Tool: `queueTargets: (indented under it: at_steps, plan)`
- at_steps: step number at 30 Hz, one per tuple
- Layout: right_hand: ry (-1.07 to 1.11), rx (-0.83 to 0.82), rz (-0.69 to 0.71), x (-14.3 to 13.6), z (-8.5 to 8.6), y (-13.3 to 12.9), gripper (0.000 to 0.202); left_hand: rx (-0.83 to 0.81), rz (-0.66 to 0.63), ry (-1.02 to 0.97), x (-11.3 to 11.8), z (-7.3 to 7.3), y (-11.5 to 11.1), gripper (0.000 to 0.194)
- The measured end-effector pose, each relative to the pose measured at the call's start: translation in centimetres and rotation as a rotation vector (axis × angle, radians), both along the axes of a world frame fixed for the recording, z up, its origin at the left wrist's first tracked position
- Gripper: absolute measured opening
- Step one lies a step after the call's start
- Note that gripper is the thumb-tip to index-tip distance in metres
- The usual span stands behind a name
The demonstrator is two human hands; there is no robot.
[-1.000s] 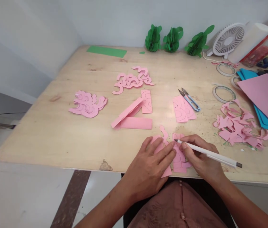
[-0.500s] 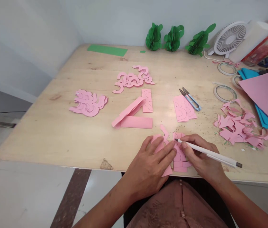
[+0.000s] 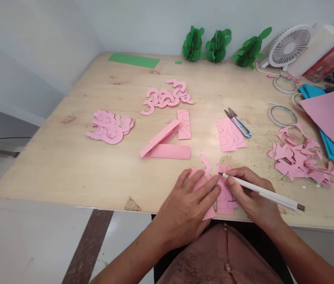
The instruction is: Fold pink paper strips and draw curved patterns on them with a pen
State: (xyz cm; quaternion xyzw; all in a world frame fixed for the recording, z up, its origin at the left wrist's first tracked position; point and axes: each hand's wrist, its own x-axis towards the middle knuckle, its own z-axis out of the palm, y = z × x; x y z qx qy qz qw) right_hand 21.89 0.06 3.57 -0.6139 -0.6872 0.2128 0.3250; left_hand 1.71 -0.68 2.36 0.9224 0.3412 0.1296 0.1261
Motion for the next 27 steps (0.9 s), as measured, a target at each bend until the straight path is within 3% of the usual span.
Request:
queueTargets:
  at_steps: [27]
  plan:
    - [-0.009, 0.001, 0.011, -0.17, 0.25, 0.15, 0.014, 0.003, 0.004, 0.007, 0.03, 0.13, -0.03, 0.056]
